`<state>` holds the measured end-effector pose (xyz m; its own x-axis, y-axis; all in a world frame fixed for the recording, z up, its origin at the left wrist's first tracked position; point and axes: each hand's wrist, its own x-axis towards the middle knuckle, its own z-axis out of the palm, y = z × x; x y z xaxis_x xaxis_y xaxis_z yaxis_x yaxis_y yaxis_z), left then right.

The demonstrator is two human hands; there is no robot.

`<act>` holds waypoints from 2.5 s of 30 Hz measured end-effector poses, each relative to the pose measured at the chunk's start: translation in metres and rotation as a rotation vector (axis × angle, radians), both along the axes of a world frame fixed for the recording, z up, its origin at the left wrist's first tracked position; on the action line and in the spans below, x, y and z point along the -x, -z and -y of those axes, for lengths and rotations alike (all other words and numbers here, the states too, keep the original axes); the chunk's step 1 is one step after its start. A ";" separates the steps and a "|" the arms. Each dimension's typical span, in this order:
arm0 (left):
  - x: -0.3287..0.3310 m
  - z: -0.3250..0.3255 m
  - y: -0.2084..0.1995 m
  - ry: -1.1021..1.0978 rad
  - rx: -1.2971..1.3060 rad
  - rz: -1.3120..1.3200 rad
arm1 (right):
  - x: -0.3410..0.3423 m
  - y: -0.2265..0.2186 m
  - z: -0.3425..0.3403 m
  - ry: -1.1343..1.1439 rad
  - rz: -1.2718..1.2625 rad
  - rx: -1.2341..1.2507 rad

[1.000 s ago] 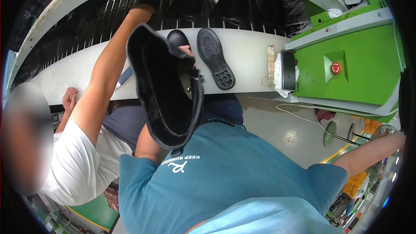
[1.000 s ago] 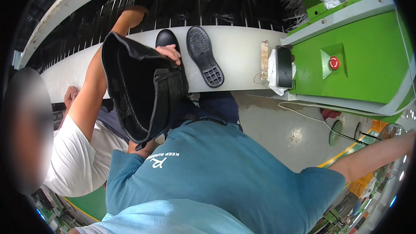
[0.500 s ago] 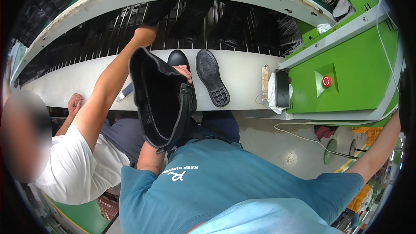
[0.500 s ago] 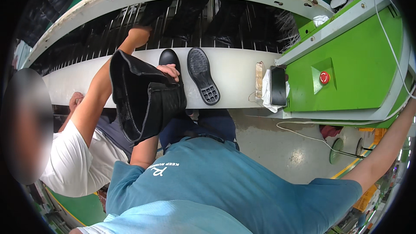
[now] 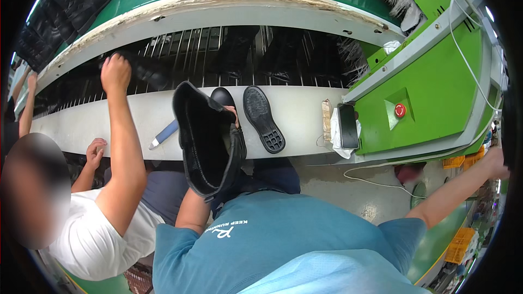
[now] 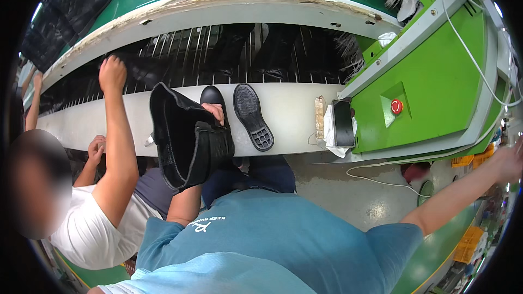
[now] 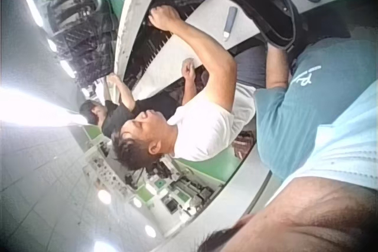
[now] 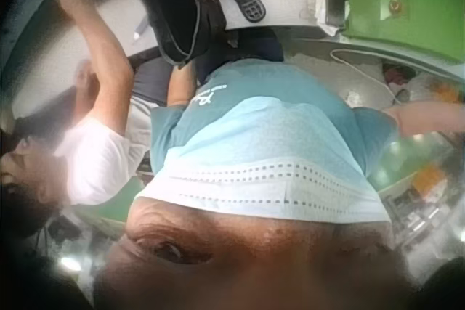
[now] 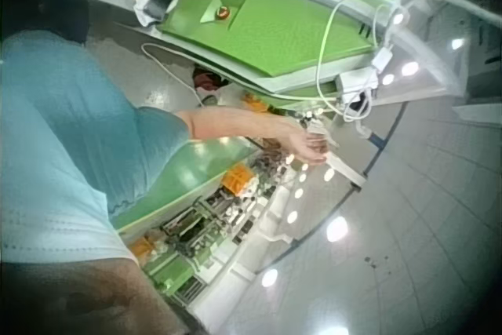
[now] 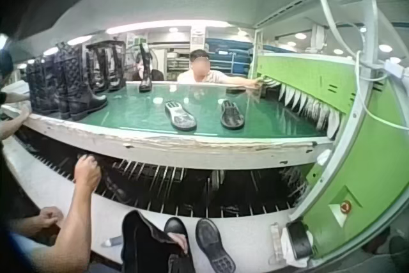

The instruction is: The person is inspecting black leather boots on an assembly line.

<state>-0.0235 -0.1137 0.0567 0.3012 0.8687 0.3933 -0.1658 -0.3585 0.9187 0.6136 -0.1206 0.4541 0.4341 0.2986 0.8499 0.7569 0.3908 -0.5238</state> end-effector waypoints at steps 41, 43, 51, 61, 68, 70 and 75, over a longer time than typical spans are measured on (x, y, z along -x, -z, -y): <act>-0.112 0.003 0.019 -0.403 -0.417 -0.799 | 0.097 0.140 0.021 -0.439 -0.278 -0.595; -0.108 0.005 0.017 -0.417 -0.367 -0.744 | 0.091 0.086 0.031 -0.347 -0.286 -0.645; -0.112 0.007 0.017 -0.412 -0.357 -0.740 | 0.011 -0.073 0.044 -0.399 -0.214 -0.316; -0.114 0.005 0.015 -0.420 -0.347 -0.739 | -0.127 -0.170 -0.066 -0.516 -0.319 0.035; -0.118 0.007 0.013 -0.411 -0.334 -0.733 | -0.164 -0.166 -0.116 -0.489 -0.332 -0.215; -0.120 0.006 0.014 -0.400 -0.337 -0.732 | -0.190 -0.189 -0.105 -0.463 -0.344 -0.317; -0.127 0.007 0.007 -0.404 -0.292 -0.733 | -0.207 -0.207 -0.074 -0.167 -0.496 -0.438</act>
<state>0.1035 -0.1207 0.0497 0.2565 0.8581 0.4448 0.6183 -0.4994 0.6069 0.8211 -0.0465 0.6606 0.7813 0.0689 0.6203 0.3796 0.7365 -0.5599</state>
